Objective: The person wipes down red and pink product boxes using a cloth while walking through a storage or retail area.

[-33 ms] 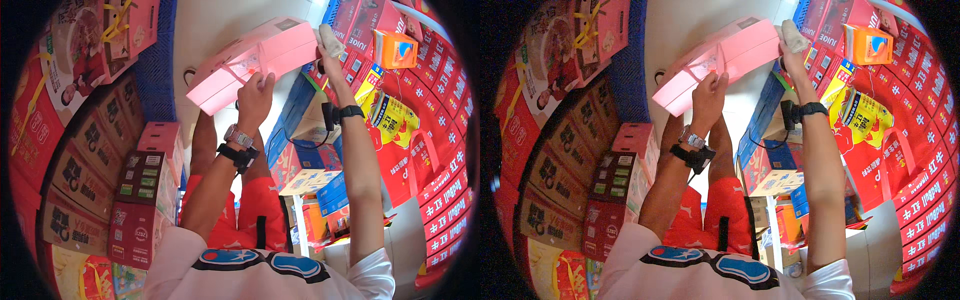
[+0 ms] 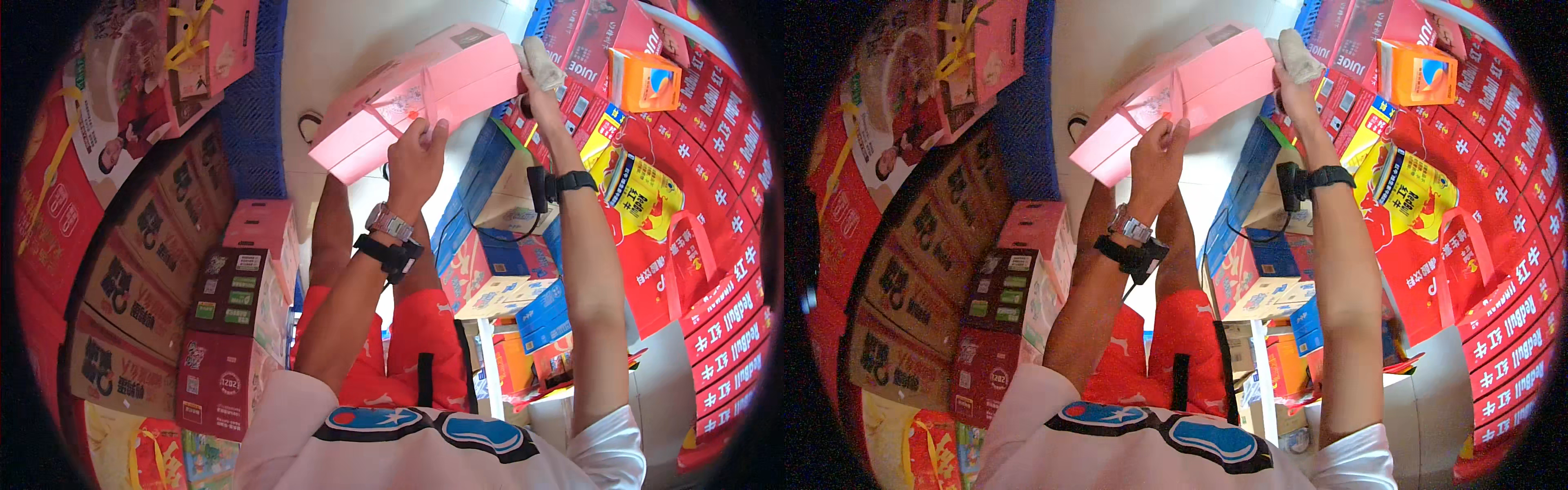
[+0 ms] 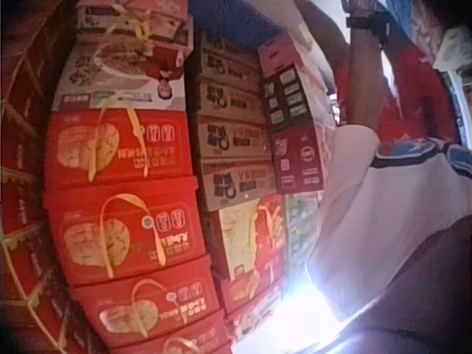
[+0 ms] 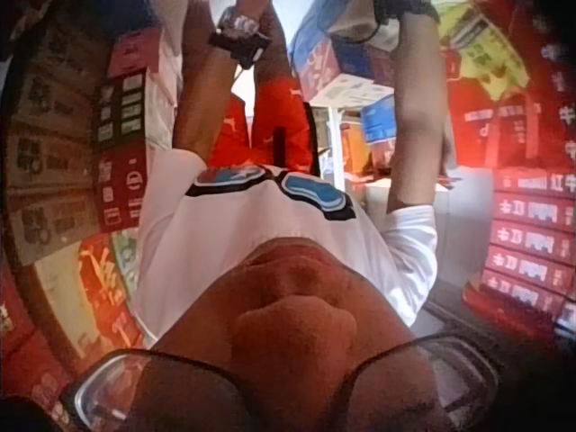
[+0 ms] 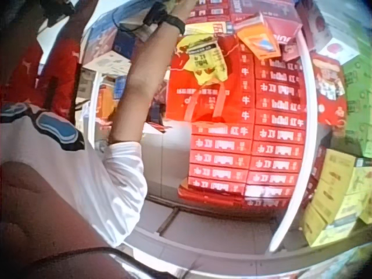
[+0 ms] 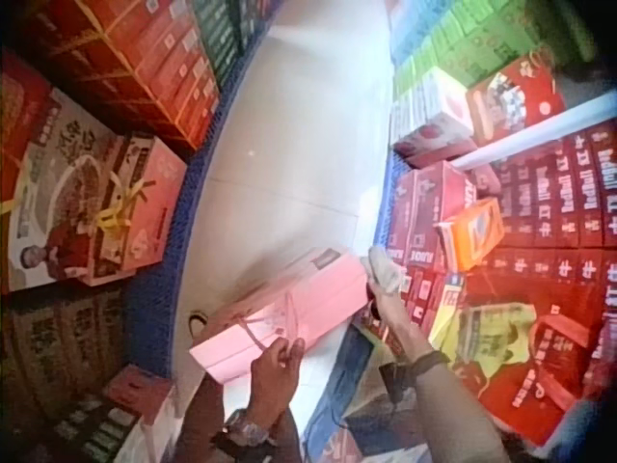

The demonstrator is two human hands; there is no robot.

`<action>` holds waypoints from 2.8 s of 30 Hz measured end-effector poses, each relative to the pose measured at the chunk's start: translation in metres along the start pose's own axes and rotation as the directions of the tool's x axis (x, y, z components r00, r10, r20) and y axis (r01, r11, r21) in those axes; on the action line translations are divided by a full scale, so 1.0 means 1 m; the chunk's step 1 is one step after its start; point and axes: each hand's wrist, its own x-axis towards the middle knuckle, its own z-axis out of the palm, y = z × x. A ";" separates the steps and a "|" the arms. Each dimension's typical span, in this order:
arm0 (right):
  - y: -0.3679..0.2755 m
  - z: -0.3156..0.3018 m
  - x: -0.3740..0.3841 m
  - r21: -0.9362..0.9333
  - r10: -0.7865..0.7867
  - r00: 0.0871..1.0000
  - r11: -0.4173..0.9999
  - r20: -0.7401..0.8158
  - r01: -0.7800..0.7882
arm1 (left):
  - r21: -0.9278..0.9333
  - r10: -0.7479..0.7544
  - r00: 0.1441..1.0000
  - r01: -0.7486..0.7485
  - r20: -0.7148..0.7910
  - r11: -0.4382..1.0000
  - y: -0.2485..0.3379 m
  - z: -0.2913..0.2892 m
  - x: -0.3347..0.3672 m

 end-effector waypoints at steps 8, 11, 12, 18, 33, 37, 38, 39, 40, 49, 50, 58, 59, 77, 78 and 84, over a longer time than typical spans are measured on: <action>-0.031 0.031 -0.005 -0.171 -0.198 0.980 0.966 -0.017 0.192 | 0.029 0.114 0.992 -0.116 0.059 0.993 -0.037 0.010 0.011; -0.024 0.053 -0.015 -0.194 -0.197 0.980 0.960 0.040 0.201 | 0.064 0.100 0.994 -0.103 0.049 0.993 -0.049 0.001 0.003; -0.022 0.062 -0.019 -0.199 -0.199 0.978 0.958 0.059 0.207 | 0.063 0.104 0.993 -0.107 0.049 0.992 -0.052 -0.004 0.000; -0.013 0.120 -0.098 -0.415 -0.415 0.885 0.782 0.210 0.465 | 0.367 -0.350 0.927 0.281 0.137 0.887 -0.076 -0.068 -0.046; 0.004 0.091 -0.163 -0.485 -0.283 0.954 0.824 0.094 0.292 | 0.300 -0.062 0.997 0.071 -0.041 0.951 -0.104 -0.082 -0.057; 0.008 0.080 -0.165 -0.308 -0.112 0.992 0.943 0.066 0.127 | 0.129 -0.102 0.971 0.075 0.218 0.989 -0.111 -0.072 -0.023; 0.006 0.078 -0.166 -0.334 -0.120 0.990 0.933 0.069 0.136 | 0.126 -0.105 0.971 0.079 0.214 0.989 -0.110 -0.069 -0.020; -0.007 0.091 -0.169 -0.339 -0.131 0.987 0.928 0.088 0.154 | 0.211 0.008 0.993 -0.034 0.121 0.977 -0.115 -0.077 -0.014; -0.017 0.098 -0.170 -0.357 -0.141 0.985 0.919 0.102 0.169 | 0.287 0.139 0.989 -0.148 0.052 0.946 -0.113 -0.076 -0.009; -0.003 0.098 -0.168 -0.260 -0.275 0.961 0.931 -0.033 0.257 | 0.129 0.224 0.973 -0.229 0.053 0.965 -0.054 -0.022 0.069; -0.005 0.101 -0.167 -0.252 -0.271 0.962 0.934 -0.031 0.255 | 0.138 0.221 0.974 -0.227 0.054 0.964 -0.061 -0.019 0.079; 0.015 0.076 -0.151 -0.407 -0.277 0.960 0.873 0.043 0.270 | -0.067 -0.150 0.989 0.151 0.014 0.986 -0.062 0.054 0.128; 0.022 0.074 -0.149 -0.407 -0.269 0.962 0.875 0.037 0.260 | -0.035 -0.199 0.977 0.202 0.082 0.979 -0.061 0.058 0.138; 0.104 0.120 -0.040 0.688 0.498 0.798 0.446 0.341 -0.572 | 0.098 -0.166 0.979 0.155 0.122 0.983 -0.073 0.054 0.145; 0.095 0.130 -0.044 0.714 0.445 0.823 0.440 0.353 -0.544 | 0.116 -0.143 0.985 0.131 0.096 0.984 -0.075 0.046 0.146; 0.069 0.121 -0.091 0.773 0.336 0.890 0.457 0.309 -0.441 | -0.053 -0.277 0.951 0.287 0.140 0.957 -0.025 0.022 0.077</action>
